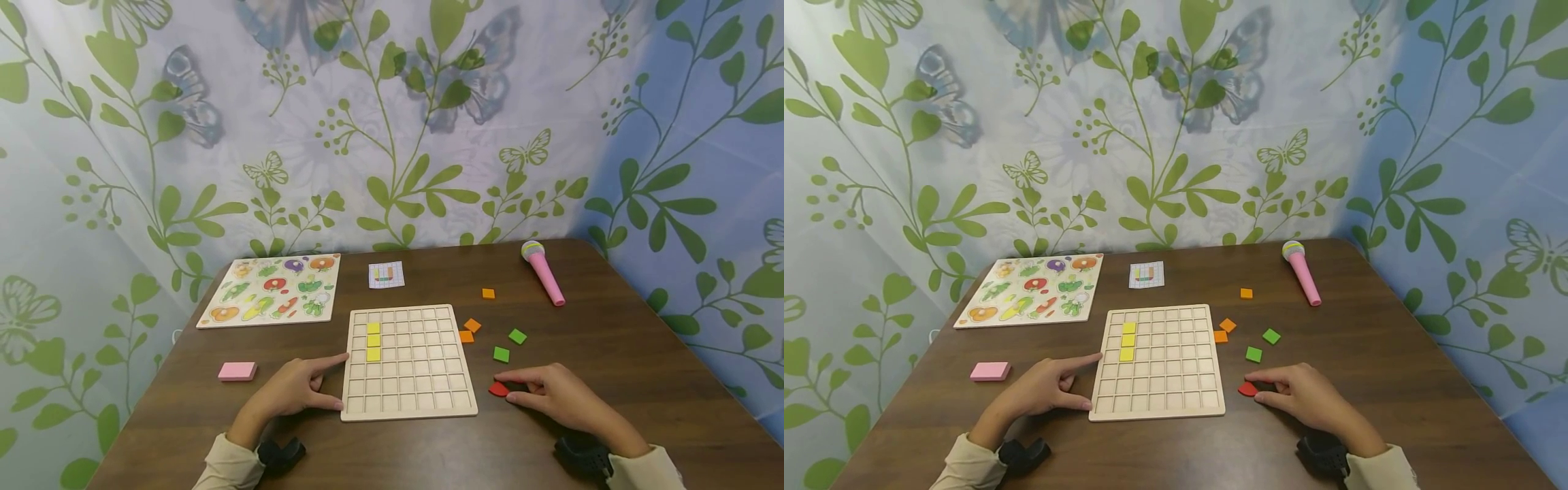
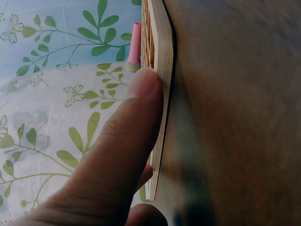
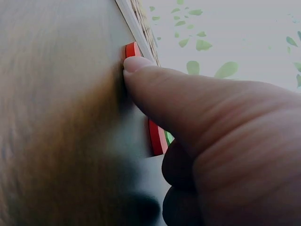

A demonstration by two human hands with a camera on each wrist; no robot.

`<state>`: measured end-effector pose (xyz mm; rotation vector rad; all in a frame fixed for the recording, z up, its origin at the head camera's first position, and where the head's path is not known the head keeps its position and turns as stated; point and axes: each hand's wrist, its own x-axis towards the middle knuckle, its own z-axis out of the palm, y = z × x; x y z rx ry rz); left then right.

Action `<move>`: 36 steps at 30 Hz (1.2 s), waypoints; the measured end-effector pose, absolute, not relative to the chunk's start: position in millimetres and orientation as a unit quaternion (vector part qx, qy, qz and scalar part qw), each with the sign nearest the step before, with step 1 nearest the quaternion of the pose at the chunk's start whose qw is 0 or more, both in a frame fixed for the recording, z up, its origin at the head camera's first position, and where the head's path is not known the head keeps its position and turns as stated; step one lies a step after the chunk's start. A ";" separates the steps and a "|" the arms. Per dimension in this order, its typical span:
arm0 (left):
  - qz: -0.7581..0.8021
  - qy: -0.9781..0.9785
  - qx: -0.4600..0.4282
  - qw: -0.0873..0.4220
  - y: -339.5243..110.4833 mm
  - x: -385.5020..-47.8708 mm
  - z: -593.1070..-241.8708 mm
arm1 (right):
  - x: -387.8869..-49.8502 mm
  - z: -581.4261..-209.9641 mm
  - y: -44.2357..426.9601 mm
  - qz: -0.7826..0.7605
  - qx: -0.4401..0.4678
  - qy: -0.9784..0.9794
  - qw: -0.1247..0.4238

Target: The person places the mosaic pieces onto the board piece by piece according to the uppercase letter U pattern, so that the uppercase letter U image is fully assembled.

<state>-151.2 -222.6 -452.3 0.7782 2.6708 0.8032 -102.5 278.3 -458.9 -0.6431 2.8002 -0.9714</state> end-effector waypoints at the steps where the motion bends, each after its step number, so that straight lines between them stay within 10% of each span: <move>1: 0.275 0.916 0.266 0.123 -222.7 -151.2 -452.5 | -102.6 -458.9 278.2 -0.320 -0.211 0.922 0.055; 36: 0.274 0.917 0.264 0.121 -221.9 -150.5 -451.2 | -100.9 -468.6 260.6 -0.318 -0.189 0.929 -0.029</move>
